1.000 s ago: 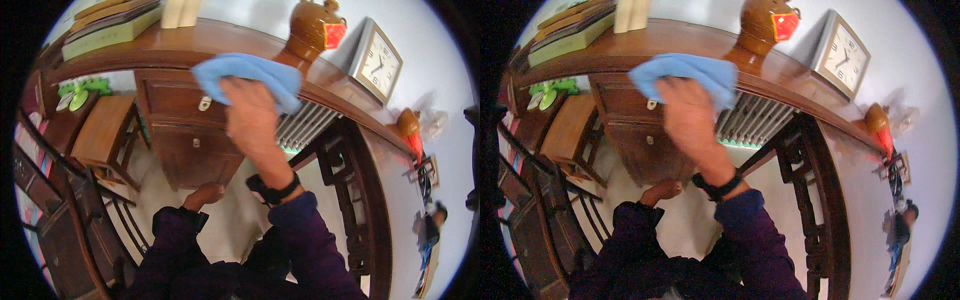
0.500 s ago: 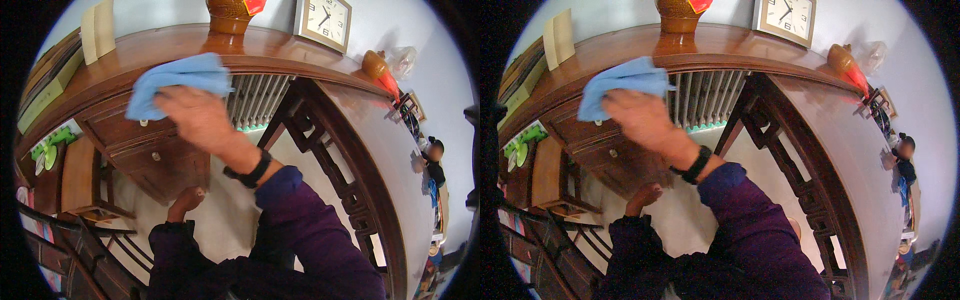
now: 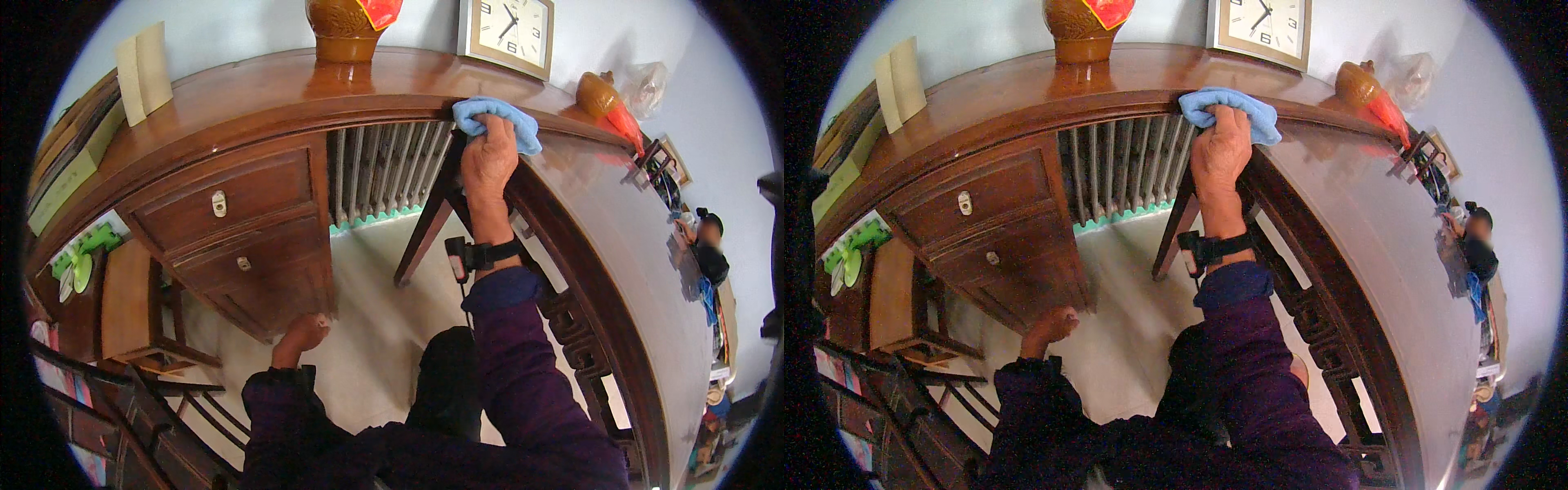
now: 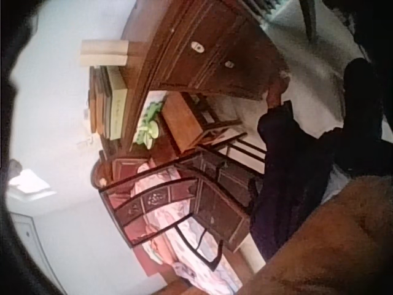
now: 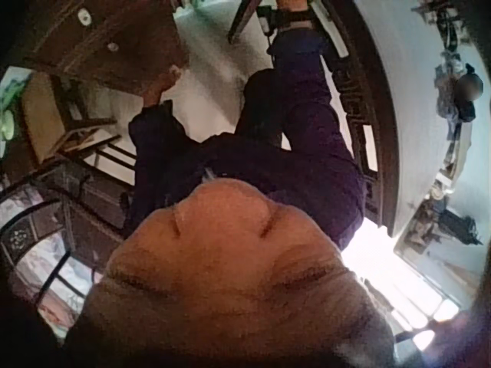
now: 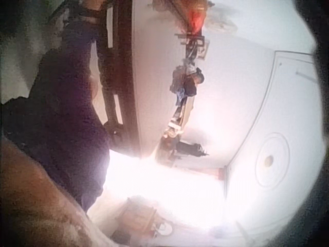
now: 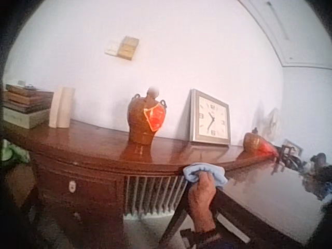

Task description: The person wipes a wooden cabinet and a round table with a blue cloth. They repeatedly wipe the cabinet drawers and the table surface, folding the cloth between passes. The person also wipes the table legs and the area under the table.

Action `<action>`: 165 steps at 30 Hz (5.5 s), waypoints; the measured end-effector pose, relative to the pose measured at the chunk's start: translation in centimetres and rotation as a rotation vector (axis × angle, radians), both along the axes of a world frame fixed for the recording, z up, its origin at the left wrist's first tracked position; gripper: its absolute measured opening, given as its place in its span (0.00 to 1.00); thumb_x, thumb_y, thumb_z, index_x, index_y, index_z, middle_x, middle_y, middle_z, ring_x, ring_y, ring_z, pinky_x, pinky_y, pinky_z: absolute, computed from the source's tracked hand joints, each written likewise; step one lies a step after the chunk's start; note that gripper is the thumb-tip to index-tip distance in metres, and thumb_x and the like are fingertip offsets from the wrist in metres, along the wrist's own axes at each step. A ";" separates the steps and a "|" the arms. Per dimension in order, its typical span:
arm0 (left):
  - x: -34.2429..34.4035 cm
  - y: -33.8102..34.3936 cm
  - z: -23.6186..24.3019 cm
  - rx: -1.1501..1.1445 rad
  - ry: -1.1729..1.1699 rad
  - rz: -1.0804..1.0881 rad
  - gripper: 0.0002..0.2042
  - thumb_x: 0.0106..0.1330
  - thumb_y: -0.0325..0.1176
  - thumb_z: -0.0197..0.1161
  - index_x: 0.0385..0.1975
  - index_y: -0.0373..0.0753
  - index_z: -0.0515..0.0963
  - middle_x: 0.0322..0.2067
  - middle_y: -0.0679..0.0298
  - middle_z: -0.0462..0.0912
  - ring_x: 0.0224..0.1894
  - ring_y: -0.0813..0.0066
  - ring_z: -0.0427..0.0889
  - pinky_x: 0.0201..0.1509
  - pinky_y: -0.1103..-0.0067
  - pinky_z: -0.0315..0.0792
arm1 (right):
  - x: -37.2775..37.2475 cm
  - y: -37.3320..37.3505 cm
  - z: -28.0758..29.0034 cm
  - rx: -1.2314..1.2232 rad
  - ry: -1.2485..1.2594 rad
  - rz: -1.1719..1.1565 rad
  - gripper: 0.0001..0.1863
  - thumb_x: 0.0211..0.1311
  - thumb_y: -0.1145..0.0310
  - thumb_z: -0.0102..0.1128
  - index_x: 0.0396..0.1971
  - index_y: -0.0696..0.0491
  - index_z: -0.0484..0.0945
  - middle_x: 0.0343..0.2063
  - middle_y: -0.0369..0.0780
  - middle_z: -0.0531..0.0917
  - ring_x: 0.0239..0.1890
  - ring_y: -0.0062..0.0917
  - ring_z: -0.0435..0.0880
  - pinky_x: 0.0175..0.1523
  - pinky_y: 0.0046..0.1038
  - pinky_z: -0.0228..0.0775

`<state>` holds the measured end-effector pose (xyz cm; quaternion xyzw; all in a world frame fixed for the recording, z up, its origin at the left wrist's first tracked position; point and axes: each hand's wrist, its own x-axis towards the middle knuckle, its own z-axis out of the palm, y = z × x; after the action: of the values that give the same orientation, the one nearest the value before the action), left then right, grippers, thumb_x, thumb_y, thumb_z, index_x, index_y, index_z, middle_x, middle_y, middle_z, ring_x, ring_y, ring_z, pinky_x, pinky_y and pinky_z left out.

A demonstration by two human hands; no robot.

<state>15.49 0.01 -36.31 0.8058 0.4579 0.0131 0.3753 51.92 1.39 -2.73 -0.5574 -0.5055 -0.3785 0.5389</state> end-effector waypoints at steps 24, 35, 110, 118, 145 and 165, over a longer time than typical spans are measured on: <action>-0.1 1.2 -1.6 0.220 -0.094 -0.117 0.12 0.63 0.39 0.61 0.37 0.38 0.82 0.40 0.48 0.84 0.43 0.44 0.82 0.48 0.59 0.75 | -2.4 -1.4 0.3 -0.096 -0.148 -0.003 0.13 0.50 0.81 0.56 0.34 0.50 0.84 0.35 0.43 0.79 0.43 0.44 0.77 0.47 0.42 0.71; 0.3 1.1 -1.9 0.190 -0.117 -0.032 0.12 0.63 0.40 0.59 0.37 0.38 0.82 0.39 0.47 0.84 0.43 0.42 0.81 0.48 0.57 0.74 | -0.4 -3.8 3.9 -0.507 -0.230 -0.287 0.12 0.54 0.73 0.56 0.35 0.48 0.86 0.33 0.46 0.84 0.39 0.44 0.83 0.46 0.44 0.71; 1.9 0.5 -3.1 0.107 -0.184 -0.117 0.10 0.62 0.37 0.63 0.39 0.40 0.80 0.36 0.50 0.85 0.41 0.46 0.83 0.46 0.61 0.76 | 5.6 -7.8 9.4 -1.297 -0.705 -0.051 0.23 0.53 0.82 0.53 0.48 0.48 0.83 0.49 0.48 0.78 0.49 0.48 0.81 0.55 0.42 0.73; 1.5 -0.1 -1.9 0.069 -0.200 -0.077 0.11 0.64 0.37 0.58 0.37 0.36 0.80 0.36 0.46 0.83 0.43 0.45 0.82 0.47 0.61 0.75 | 1.3 -21.1 8.5 -1.306 -0.710 -0.287 0.17 0.52 0.80 0.57 0.42 0.50 0.84 0.49 0.44 0.76 0.54 0.43 0.78 0.54 0.44 0.74; 1.8 -0.1 -1.6 0.158 -0.178 -0.027 0.10 0.60 0.36 0.61 0.35 0.39 0.82 0.37 0.49 0.85 0.42 0.46 0.83 0.46 0.59 0.76 | 2.3 -21.9 -9.4 -1.060 -0.309 -0.412 0.17 0.54 0.79 0.54 0.46 0.55 0.77 0.40 0.49 0.78 0.46 0.48 0.79 0.50 0.47 0.74; 2.2 -0.8 -1.2 0.141 -0.107 -0.067 0.11 0.61 0.38 0.60 0.38 0.39 0.81 0.37 0.49 0.84 0.43 0.45 0.82 0.48 0.59 0.75 | 3.7 -17.3 -9.4 -0.815 -0.157 -0.319 0.18 0.55 0.77 0.54 0.46 0.51 0.79 0.35 0.51 0.81 0.40 0.51 0.81 0.51 0.52 0.70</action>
<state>17.69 -0.75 -37.53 0.8434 0.4078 0.0758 0.3416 55.65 -15.95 -12.08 -0.7652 -0.5603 -0.2678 0.1699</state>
